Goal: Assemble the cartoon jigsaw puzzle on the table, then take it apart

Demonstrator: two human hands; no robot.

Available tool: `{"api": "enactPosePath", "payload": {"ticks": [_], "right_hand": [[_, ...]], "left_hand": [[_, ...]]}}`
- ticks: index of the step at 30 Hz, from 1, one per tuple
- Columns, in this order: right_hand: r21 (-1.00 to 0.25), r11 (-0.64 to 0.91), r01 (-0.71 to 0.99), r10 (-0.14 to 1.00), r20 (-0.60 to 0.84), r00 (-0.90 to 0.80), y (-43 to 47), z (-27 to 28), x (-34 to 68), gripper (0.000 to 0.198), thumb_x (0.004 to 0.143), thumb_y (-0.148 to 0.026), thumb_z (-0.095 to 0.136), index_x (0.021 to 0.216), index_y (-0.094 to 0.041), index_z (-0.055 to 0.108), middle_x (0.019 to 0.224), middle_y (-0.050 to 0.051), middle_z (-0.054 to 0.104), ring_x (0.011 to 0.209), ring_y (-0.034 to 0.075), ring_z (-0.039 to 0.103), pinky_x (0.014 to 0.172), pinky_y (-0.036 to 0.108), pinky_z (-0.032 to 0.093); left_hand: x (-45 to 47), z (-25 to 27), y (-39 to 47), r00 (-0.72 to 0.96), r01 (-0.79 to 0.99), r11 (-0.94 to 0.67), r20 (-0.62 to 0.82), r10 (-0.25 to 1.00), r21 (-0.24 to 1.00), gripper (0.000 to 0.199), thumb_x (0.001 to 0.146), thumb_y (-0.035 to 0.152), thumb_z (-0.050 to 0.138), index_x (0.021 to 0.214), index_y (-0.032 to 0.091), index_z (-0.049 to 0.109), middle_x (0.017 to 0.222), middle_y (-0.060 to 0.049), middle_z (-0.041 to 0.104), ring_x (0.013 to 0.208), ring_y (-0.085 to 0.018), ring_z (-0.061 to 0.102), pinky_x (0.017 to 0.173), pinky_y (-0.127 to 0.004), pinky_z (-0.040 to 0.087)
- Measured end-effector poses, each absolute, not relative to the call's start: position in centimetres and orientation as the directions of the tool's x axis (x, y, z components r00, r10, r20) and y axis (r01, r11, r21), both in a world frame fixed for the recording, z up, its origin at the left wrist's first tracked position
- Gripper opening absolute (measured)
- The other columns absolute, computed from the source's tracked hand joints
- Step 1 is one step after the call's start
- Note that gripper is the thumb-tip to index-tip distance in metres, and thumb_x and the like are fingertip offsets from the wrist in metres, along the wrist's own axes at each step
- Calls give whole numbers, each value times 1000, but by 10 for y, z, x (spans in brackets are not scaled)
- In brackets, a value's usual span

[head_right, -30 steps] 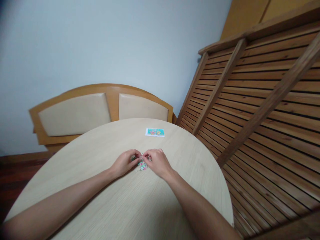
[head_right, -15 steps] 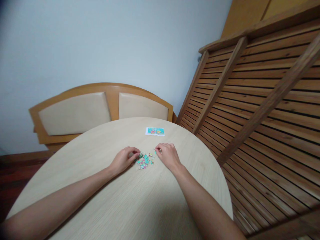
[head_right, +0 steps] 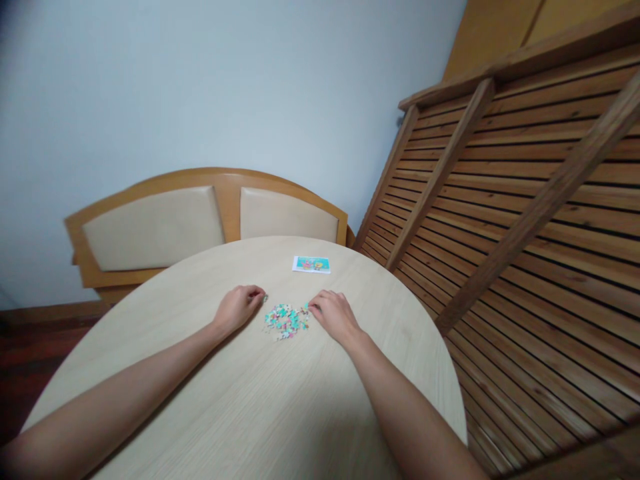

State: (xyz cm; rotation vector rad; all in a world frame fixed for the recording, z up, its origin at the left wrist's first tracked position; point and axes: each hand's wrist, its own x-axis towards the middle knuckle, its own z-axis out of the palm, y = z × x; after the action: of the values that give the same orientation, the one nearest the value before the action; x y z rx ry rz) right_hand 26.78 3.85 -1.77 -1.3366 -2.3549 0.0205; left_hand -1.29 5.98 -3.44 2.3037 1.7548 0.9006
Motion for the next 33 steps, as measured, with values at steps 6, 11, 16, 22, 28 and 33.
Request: {"api": "enactPosePath", "payload": {"ticks": [6, 11, 16, 22, 28, 33], "right_hand": [[-275, 526, 805, 832, 364, -419, 42, -25, 271, 17, 95, -23, 58, 103, -23, 73, 105, 4, 74, 102, 20, 65, 87, 32, 44], [-294, 483, 825, 860, 337, -383, 47, -28, 280, 23, 91, -19, 58, 108, -22, 74, 106, 5, 72, 102, 20, 64, 92, 32, 44], [-274, 483, 832, 866, 294, -405, 48, -29, 288, 36, 90, -12, 53, 117, -24, 74, 104, 7, 69, 101, 21, 61, 93, 32, 44], [-280, 516, 809, 843, 331, -424, 43, -25, 286, 32, 92, -15, 54, 118, -22, 72, 105, 8, 67, 103, 20, 60, 94, 32, 43], [-293, 653, 698, 751, 369, -548, 37, -20, 272, 21, 93, -24, 61, 111, -23, 73, 104, 6, 68, 102, 21, 60, 93, 33, 45], [-298, 662, 688, 746, 355, -564, 36, -19, 271, 18, 93, -23, 62, 106, -24, 74, 104, 6, 70, 102, 20, 61, 93, 33, 45]], "left_hand": [[-14, -33, 60, 167, 870, -317, 379, 910, 379, 22, 93, 26, 55, 93, 22, 76, 89, -7, 76, 81, -24, 69, 74, -30, 47], [-14, -34, 61, 184, 872, -335, 394, 900, 357, 21, 93, 25, 55, 91, 21, 76, 89, -8, 76, 84, -25, 68, 77, -32, 48], [-8, -31, 58, 275, 826, -440, 429, 861, 352, 23, 95, 29, 53, 97, 20, 74, 98, -10, 75, 94, -27, 65, 88, -38, 48], [9, -27, 42, 491, 685, -646, 442, 751, 336, 28, 99, 33, 50, 115, 21, 70, 114, -8, 72, 108, -24, 62, 98, -38, 46], [13, -34, 37, 637, 583, -756, 412, 652, 296, 32, 99, 32, 52, 127, 24, 66, 123, -9, 68, 114, -25, 59, 102, -41, 44], [12, -33, 38, 644, 565, -763, 409, 646, 314, 29, 99, 30, 52, 121, 24, 68, 120, -8, 68, 114, -24, 59, 102, -41, 44]]}}
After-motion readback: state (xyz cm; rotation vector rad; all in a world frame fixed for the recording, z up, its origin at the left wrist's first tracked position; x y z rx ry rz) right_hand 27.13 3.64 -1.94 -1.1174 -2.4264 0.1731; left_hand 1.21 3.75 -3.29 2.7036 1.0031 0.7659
